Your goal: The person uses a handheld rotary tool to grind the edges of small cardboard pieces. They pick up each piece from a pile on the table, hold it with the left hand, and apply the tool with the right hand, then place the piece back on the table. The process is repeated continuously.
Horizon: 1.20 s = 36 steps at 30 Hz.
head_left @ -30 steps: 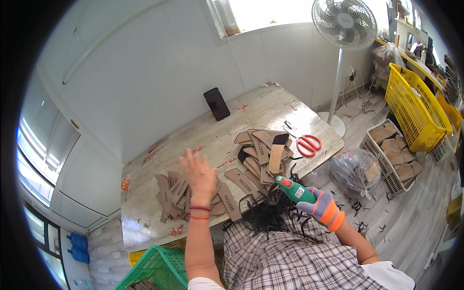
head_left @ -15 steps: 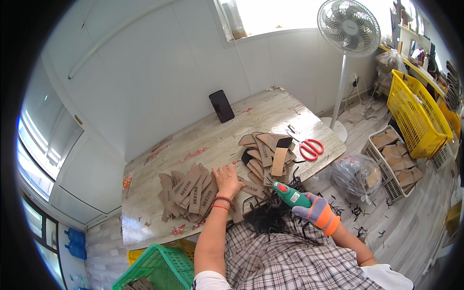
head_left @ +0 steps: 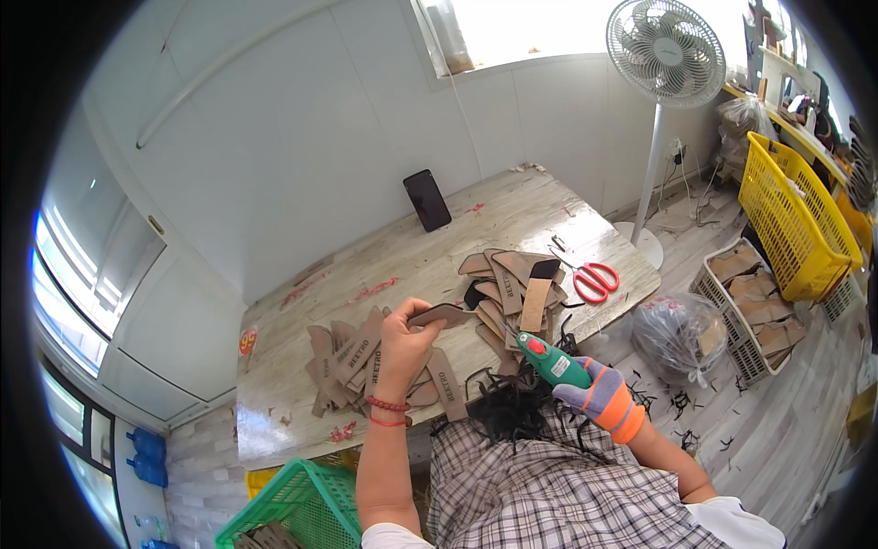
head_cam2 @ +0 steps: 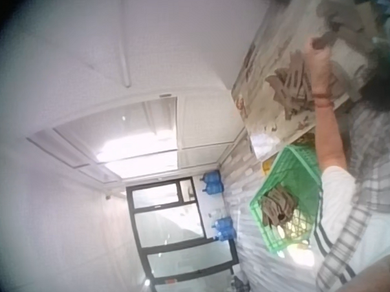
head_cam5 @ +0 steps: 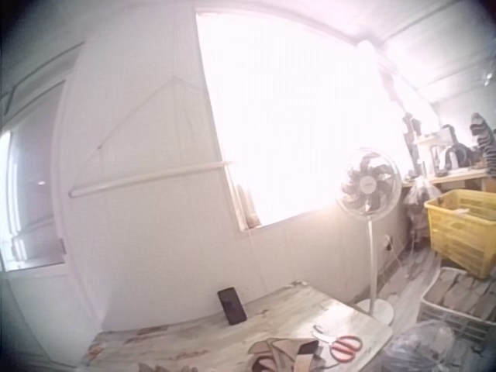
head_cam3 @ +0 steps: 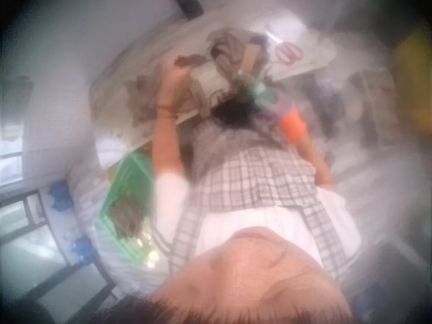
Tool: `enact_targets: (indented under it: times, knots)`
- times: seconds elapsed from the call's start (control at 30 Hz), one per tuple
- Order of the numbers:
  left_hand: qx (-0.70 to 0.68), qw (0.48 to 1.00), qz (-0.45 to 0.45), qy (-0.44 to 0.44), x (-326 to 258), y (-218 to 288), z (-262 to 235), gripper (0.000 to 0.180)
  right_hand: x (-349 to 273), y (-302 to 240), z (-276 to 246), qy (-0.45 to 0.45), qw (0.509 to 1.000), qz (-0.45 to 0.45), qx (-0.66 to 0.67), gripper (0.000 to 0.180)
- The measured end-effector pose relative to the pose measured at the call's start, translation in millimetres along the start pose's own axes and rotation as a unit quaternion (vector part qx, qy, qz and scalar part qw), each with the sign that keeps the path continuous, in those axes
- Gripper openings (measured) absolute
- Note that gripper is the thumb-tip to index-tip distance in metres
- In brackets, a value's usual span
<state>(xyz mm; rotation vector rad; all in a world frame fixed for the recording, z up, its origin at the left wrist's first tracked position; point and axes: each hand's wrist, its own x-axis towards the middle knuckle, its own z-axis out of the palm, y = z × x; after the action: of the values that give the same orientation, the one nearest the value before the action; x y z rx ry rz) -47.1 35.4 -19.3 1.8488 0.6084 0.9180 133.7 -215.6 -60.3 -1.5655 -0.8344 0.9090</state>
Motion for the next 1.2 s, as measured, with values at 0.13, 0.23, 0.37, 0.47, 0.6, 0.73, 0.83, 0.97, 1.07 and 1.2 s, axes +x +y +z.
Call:
enact_targets:
  times: [0.13, 0.23, 0.37, 0.47, 0.6, 0.73, 0.83, 0.97, 1.07, 1.2]
  knots:
    - [-0.263, 0.962, 0.017, 0.07, -14.2, 16.7, 23.9, 0.007, -1.4, -4.0, 6.3, 0.02, 0.998, -0.054, 0.011, 0.056]
    - [-0.351, 0.932, -0.006, 0.091, -20.2, 19.5, 46.5, 0.009, -5.6, -8.0, 5.2, 0.024, 0.998, -0.06, 0.026, 0.056]
    - [-0.384, 0.909, -0.032, 0.157, -26.4, 11.3, 72.4, 0.004, -9.1, -5.6, 2.1, 0.018, 0.998, -0.046, 0.03, 0.057]
    - [-0.397, 0.899, -0.046, 0.182, -29.1, 7.2, 85.2, 0.001, -9.5, -3.8, -0.1, 0.021, 0.999, -0.043, 0.004, 0.057]
    - [-0.383, 0.9, -0.06, 0.198, -32.9, 7.5, 99.6, 0.003, -11.8, -5.9, -1.5, 0.02, 0.999, -0.016, 0.02, 0.055]
    - [-0.368, 0.906, -0.062, 0.201, -38.3, 2.0, 106.1, 0.003, -11.9, -5.8, -2.6, 0.024, 1.0, -0.011, 0.013, 0.053]
    - [-0.344, 0.918, -0.062, 0.187, -40.2, 2.4, 108.0, 0.006, -11.4, -6.0, -3.2, 0.023, 0.999, -0.007, 0.023, 0.053]
    - [-0.314, 0.933, -0.077, 0.161, -43.8, -5.0, 108.3, 0.005, -9.5, -4.2, -3.6, 0.026, 0.999, -0.014, 0.031, 0.052]
    - [-0.304, 0.938, -0.081, 0.143, -46.9, -6.9, 110.0, 0.005, -10.7, -15.2, -5.0, 0.012, 0.997, 0.026, 0.076, 0.052]
    - [-0.275, 0.952, -0.071, 0.114, -48.6, -7.9, 106.6, 0.005, -8.2, -9.2, -8.8, 0.016, 1.0, -0.002, 0.016, 0.052]
